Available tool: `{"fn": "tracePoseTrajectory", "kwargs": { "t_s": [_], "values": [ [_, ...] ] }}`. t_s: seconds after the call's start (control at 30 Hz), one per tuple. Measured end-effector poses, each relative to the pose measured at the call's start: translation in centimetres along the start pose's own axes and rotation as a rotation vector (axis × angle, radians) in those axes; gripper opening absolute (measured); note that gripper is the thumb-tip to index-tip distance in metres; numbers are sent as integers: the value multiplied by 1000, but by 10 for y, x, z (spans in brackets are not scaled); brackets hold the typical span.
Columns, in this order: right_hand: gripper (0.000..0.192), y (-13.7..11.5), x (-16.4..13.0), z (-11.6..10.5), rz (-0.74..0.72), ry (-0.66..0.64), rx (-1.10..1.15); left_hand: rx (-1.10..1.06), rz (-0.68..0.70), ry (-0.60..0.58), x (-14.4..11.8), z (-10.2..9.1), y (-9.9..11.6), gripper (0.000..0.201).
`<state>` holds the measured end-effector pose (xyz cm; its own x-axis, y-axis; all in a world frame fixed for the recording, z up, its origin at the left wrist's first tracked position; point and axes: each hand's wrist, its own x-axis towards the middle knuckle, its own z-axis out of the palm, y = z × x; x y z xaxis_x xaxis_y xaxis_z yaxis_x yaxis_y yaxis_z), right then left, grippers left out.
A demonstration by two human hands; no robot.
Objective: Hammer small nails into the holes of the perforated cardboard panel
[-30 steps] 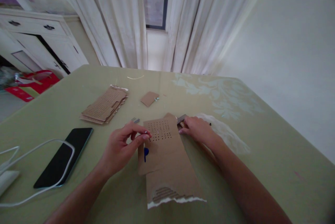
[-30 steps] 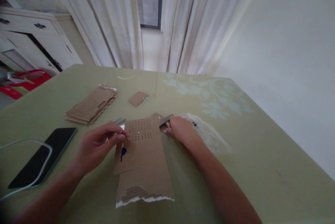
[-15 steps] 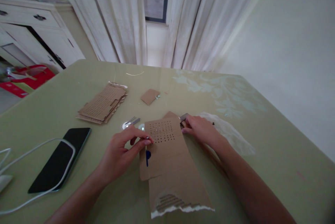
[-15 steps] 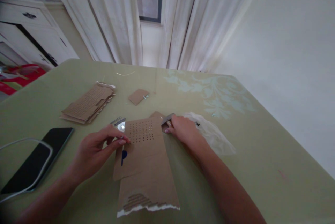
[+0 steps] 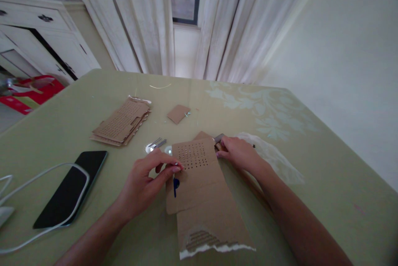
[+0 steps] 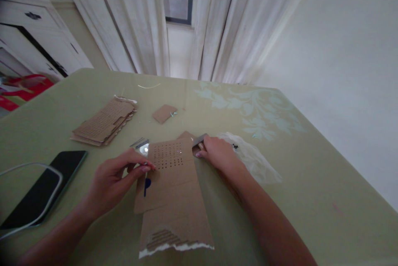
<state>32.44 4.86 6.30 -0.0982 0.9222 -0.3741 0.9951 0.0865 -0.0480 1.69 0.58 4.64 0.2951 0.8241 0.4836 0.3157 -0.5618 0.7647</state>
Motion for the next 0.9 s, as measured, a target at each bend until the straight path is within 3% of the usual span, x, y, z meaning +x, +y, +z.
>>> {"fn": "tracePoseTrajectory", "kwargs": {
  "t_s": [0.17,0.37,0.57,0.63,0.7,0.8,0.9],
  "values": [
    [21,0,-1,0,-20,25,5,10,39,10,1,1,2,12],
    [27,-3,3,-2,14,119,34,22,60,50,-1,4,3,12],
    [29,9,-22,-36,-8,304,131,-7,47,39,-3,7,1,12],
    [33,10,-43,-53,-67,370,202,-20,42,29,-2,7,2,12],
    [32,7,-64,-67,-215,475,411,-34,39,16,-2,7,2,12],
    [31,-8,-84,-76,-400,545,456,-42,49,2,0,6,4,14],
    [19,-29,-88,-74,-572,498,417,-36,74,-12,2,5,5,13]
  ]
}}
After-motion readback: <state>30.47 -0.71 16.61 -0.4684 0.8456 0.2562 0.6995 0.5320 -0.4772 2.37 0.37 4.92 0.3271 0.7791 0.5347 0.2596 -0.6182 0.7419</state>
